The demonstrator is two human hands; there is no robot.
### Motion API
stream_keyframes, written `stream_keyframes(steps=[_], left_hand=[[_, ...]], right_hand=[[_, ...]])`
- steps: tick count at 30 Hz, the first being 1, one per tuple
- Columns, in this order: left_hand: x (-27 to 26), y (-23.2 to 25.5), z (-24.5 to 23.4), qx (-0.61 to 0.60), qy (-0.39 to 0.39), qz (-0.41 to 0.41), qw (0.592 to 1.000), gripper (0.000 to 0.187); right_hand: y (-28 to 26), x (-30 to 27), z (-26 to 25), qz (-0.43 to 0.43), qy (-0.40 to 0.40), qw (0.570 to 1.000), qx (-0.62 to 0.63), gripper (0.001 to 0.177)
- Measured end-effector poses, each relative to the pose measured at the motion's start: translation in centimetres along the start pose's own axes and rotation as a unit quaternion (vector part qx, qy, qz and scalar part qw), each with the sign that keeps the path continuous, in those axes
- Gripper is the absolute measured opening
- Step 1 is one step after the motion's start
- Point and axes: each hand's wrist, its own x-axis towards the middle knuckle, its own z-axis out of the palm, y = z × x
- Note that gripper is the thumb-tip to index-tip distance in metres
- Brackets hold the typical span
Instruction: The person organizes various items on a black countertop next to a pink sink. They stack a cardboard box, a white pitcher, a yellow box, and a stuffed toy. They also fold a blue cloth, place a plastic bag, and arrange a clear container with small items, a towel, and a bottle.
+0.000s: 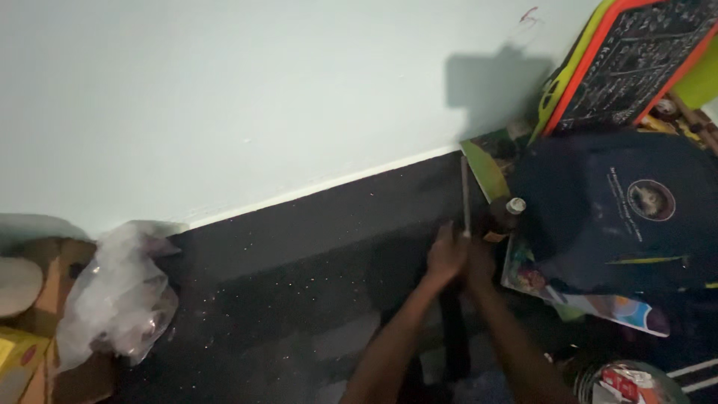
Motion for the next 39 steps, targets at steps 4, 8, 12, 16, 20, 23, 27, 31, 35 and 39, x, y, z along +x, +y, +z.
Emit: stream_keyframes(steps=[4, 8, 12, 16, 20, 23, 27, 31, 35, 39], left_hand=[[0.2, 1.4, -0.3, -0.043, -0.057, -0.070, 0.995, 0.066], [1.3, 0.8, 1.0, -0.061, -0.056, -0.119, 0.989, 0.066], [1.6, 0.9, 0.2, -0.096, -0.033, -0.114, 0.988, 0.061], [0.6, 2.8, -2.4, -0.123, -0.025, -0.131, 0.983, 0.061], [-0.2, 4.0, -4.5, -0.158, -0.006, -0.133, 0.979, 0.065], [-0.3, 4.4, -6.9, -0.180, -0.018, -0.232, 0.956, 0.070], [-1.5, 4.2, -10.8, -0.257, 0.006, -0.269, 0.928, 0.072], [-3.4, 3.2, -15.7, -0.255, 0.052, -0.238, 0.936, 0.072], [-4.9, 2.4, -20.5, -0.290, 0.101, -0.266, 0.914, 0.073], [-7.0, 1.5, -25.3, -0.302, 0.180, -0.169, 0.921, 0.060]], right_hand=[[0.8, -0.7, 1.2, 0.015, -0.011, 0.997, 0.069, 0.039], [0.5, -0.1, 1.0, 0.018, -0.021, 0.999, 0.023, 0.036], [-1.3, -0.5, -1.5, 0.002, -0.065, 0.998, 0.012, 0.043], [-3.1, -1.1, -3.3, 0.013, -0.080, 0.994, 0.067, 0.040], [-3.4, 0.1, -0.5, 0.047, -0.117, 0.982, 0.144, 0.034], [-4.3, 0.8, 1.8, 0.037, -0.142, 0.963, 0.226, 0.033], [-8.5, 1.5, 1.7, -0.002, -0.181, 0.983, 0.026, 0.034], [-16.0, -1.0, -3.2, -0.041, -0.213, 0.973, -0.075, 0.036], [-25.3, -3.9, -7.9, 0.077, -0.228, 0.971, -0.008, 0.038], [-30.1, -5.5, -8.9, -0.027, -0.205, 0.977, 0.056, 0.043]])
